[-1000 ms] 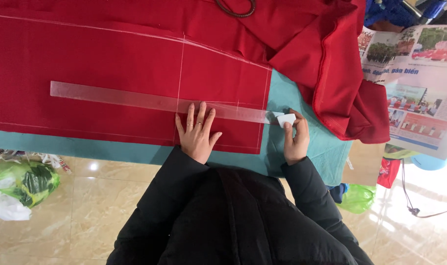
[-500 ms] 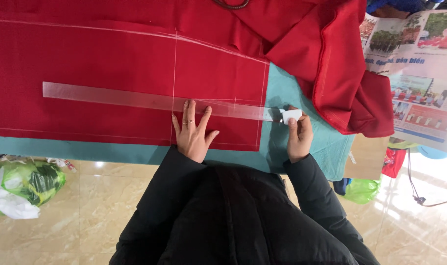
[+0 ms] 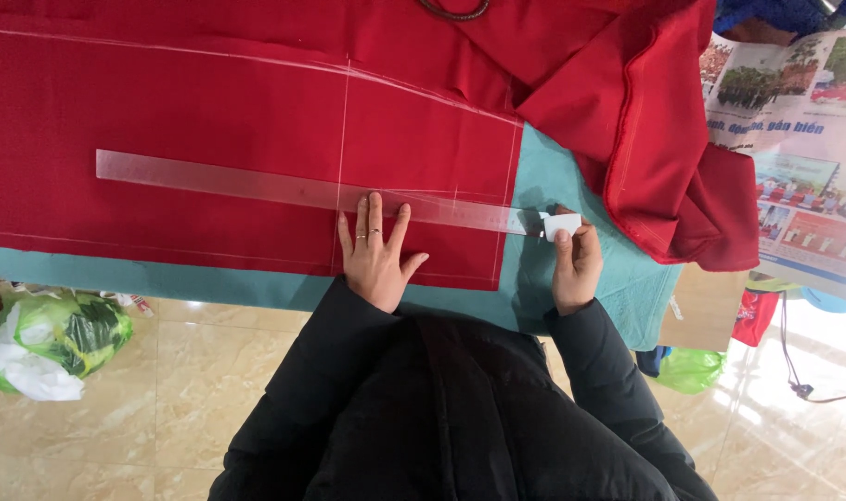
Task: The person cuts a large piece of red fabric using shears, following white chalk lines. They then use a clear ruler and white chalk to draw straight lines on the fabric for further cutting.
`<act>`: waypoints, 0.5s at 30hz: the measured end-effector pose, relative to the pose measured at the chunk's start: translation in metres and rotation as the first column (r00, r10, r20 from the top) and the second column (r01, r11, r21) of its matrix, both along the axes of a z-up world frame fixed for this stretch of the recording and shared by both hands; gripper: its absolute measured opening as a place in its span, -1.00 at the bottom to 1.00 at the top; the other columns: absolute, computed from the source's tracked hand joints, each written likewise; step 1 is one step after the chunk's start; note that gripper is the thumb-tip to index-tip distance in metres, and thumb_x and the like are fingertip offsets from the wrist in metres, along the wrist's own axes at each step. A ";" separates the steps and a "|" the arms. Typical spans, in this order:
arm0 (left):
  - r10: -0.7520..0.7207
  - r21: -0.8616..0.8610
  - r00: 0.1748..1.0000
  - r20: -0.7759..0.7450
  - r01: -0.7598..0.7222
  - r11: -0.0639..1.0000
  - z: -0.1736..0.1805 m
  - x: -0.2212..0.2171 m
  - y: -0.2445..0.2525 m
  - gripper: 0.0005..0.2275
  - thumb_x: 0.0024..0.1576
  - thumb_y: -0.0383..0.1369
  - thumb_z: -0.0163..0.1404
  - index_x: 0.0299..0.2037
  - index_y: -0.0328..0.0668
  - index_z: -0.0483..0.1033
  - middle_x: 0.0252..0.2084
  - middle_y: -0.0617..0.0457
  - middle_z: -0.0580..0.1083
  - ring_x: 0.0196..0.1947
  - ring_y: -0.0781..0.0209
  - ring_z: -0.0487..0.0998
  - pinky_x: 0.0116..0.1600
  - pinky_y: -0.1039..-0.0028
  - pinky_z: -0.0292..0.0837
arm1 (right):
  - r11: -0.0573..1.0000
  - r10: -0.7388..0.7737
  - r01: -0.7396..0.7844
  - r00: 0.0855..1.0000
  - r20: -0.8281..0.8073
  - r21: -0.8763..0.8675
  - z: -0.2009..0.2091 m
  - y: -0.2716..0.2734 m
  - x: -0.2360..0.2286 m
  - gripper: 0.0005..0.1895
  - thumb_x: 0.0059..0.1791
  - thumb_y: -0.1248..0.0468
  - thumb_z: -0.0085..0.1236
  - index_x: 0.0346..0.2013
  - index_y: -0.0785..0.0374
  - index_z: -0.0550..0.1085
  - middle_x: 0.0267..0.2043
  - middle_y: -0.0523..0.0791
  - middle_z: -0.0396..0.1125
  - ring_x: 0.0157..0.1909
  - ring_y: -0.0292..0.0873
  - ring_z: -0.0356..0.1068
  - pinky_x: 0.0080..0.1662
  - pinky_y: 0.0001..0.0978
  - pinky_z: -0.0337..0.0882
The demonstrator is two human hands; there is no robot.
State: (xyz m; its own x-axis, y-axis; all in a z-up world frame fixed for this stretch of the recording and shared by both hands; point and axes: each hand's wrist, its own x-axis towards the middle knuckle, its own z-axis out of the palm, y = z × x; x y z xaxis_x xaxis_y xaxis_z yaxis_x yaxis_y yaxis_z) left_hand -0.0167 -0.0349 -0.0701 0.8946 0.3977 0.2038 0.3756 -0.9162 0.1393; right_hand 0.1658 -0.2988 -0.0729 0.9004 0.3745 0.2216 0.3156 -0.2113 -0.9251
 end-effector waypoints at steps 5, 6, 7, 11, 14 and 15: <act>0.000 0.022 1.000 -0.007 0.000 1.000 -0.002 0.003 -0.005 -0.22 0.02 0.25 0.08 0.40 0.03 0.32 0.44 -0.45 0.16 0.42 -0.34 0.21 0.36 -0.17 0.14 | 1.000 0.013 -0.013 1.000 0.005 -0.021 0.006 0.000 0.000 -0.78 0.19 0.33 -0.02 -0.28 0.44 0.32 0.07 0.23 0.36 0.24 0.20 0.34 0.20 -0.01 0.28; -0.002 0.021 1.000 -0.009 0.002 1.000 -0.001 0.004 -0.005 -0.22 0.02 0.25 0.08 0.40 0.03 0.32 0.44 -0.45 0.16 0.42 -0.34 0.21 0.36 -0.17 0.14 | 1.000 0.012 -0.012 1.000 0.003 -0.021 0.009 0.002 0.000 -0.78 0.19 0.33 -0.02 -0.28 0.44 0.32 0.07 0.23 0.36 0.24 0.20 0.34 0.20 -0.01 0.28; -0.006 0.025 1.000 0.003 0.006 1.000 0.000 0.004 -0.005 -0.20 0.00 0.24 0.11 0.39 -0.01 0.33 0.43 -0.48 0.16 0.41 -0.38 0.22 0.39 -0.17 0.10 | 1.000 0.018 -0.018 1.000 0.003 -0.025 0.012 0.003 -0.001 -0.77 0.20 0.33 -0.03 -0.28 0.44 0.32 0.07 0.23 0.36 0.24 0.19 0.34 0.19 -0.02 0.28; -0.029 0.019 1.000 0.001 0.029 0.999 0.002 0.004 -0.006 -0.16 -0.04 0.20 0.16 0.40 -0.07 0.31 0.43 -0.53 0.12 0.41 -0.47 0.20 0.41 -0.23 0.05 | 0.999 0.006 -0.006 1.000 0.001 -0.034 0.004 -0.002 0.000 -0.78 0.19 0.34 -0.03 -0.28 0.43 0.30 0.08 0.23 0.36 0.20 0.15 0.35 0.18 -0.04 0.28; -0.018 0.001 0.999 -0.037 0.018 1.000 0.002 0.005 -0.004 -0.18 -0.07 0.21 0.16 0.39 0.00 0.34 0.44 -0.47 0.14 0.42 -0.40 0.21 0.41 -0.21 0.03 | 1.000 -0.011 0.011 1.000 -0.027 -0.023 -0.013 -0.011 0.001 -0.81 0.19 0.35 -0.02 -0.28 0.40 0.32 0.06 0.19 0.36 0.17 0.08 0.34 0.17 -0.08 0.28; -0.021 -0.001 0.999 -0.037 0.021 1.000 0.001 0.004 -0.005 -0.18 -0.07 0.21 0.16 0.39 0.00 0.34 0.44 -0.47 0.14 0.42 -0.40 0.21 0.41 -0.21 0.03 | 1.000 -0.014 0.014 1.000 -0.027 -0.025 -0.007 -0.008 0.001 -0.81 0.19 0.35 -0.02 -0.28 0.40 0.32 0.06 0.19 0.36 0.17 0.08 0.34 0.17 -0.08 0.28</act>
